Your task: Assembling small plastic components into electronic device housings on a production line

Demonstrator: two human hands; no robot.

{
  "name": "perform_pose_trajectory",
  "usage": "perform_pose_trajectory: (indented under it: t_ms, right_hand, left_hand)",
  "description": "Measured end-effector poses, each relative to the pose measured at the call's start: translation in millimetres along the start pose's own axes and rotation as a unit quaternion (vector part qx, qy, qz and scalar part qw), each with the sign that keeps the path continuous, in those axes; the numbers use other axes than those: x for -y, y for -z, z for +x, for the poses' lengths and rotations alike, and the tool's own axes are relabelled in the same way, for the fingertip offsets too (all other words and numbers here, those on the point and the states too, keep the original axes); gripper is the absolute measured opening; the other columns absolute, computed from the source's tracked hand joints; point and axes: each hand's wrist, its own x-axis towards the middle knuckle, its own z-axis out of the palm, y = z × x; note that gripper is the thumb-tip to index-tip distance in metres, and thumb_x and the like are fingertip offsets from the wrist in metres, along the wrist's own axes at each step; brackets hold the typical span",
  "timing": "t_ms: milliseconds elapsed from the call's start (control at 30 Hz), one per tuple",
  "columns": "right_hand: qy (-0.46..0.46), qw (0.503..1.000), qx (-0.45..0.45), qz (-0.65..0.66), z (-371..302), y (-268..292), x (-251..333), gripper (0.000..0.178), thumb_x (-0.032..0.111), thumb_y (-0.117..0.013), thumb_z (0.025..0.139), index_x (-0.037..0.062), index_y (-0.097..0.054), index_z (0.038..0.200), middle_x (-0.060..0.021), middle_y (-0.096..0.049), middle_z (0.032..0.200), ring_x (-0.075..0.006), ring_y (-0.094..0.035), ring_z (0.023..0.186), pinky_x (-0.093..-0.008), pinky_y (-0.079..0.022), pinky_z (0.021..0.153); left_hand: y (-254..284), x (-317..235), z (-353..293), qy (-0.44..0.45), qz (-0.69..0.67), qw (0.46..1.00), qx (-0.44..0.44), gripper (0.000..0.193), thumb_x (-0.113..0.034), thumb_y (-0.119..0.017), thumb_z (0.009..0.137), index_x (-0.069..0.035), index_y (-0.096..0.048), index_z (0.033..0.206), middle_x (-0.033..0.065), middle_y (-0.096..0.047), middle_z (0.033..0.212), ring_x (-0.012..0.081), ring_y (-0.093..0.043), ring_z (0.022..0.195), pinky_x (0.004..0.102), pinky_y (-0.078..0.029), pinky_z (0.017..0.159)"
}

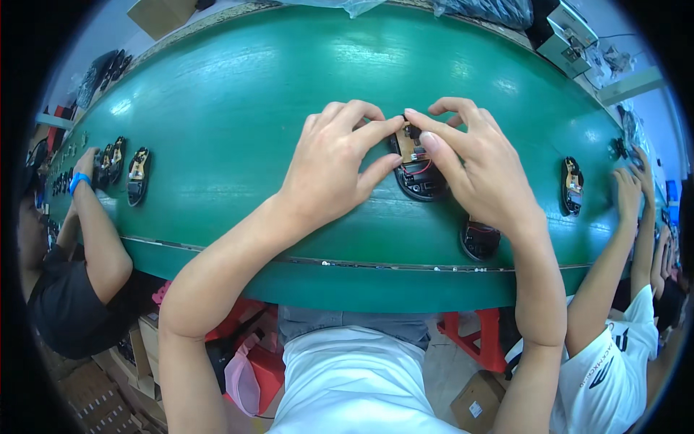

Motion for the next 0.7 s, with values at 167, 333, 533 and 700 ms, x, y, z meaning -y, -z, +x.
perform_pose_trajectory:
  t_ms: [167,333,533,700]
  right_hand:
    - [-0.007,1.000,-0.003,-0.002,-8,5,-3,0.030,0.030,-0.057,0.102,0.0153,-0.074,0.122,-0.0126,-0.064,0.123,-0.0327,-0.061,0.109,-0.0429,-0.051,0.093]
    - [0.023,1.000,-0.006,0.016,-6,9,-7,0.031,0.028,-0.057,0.102,0.0142,-0.073,0.124,-0.0136,-0.064,0.123,-0.0342,-0.059,0.114,-0.0439,-0.050,0.096]
    - [0.006,0.992,0.054,0.112,0,8,-30,0.037,0.026,-0.049,0.105,0.0113,-0.070,0.131,-0.0152,-0.061,0.129,-0.0328,-0.057,0.121,-0.0404,-0.044,0.104]
    - [0.011,0.981,0.067,0.183,-5,8,-40,0.037,0.023,-0.047,0.106,0.0076,-0.071,0.128,-0.0168,-0.063,0.124,-0.0314,-0.059,0.117,-0.0401,-0.045,0.102]
  left_hand:
    - [-3,-6,5,0.001,-0.009,1.000,0.002,0.043,-0.017,-0.080,0.083,-0.008,-0.070,0.124,0.0087,-0.065,0.114,0.0286,-0.060,0.105,0.0400,-0.046,0.092]
    - [0,-9,2,0.023,-0.007,1.000,0.008,0.044,-0.016,-0.079,0.083,-0.008,-0.070,0.125,0.0101,-0.065,0.114,0.0290,-0.060,0.106,0.0395,-0.046,0.094]
    - [2,-10,10,0.036,-0.024,0.999,0.030,0.045,-0.014,-0.080,0.082,-0.008,-0.071,0.125,0.0120,-0.066,0.115,0.0295,-0.061,0.109,0.0388,-0.047,0.097]
    - [1,-8,12,0.049,-0.036,0.997,0.051,0.045,-0.011,-0.081,0.081,-0.007,-0.071,0.125,0.0126,-0.066,0.115,0.0275,-0.061,0.110,0.0361,-0.047,0.099]
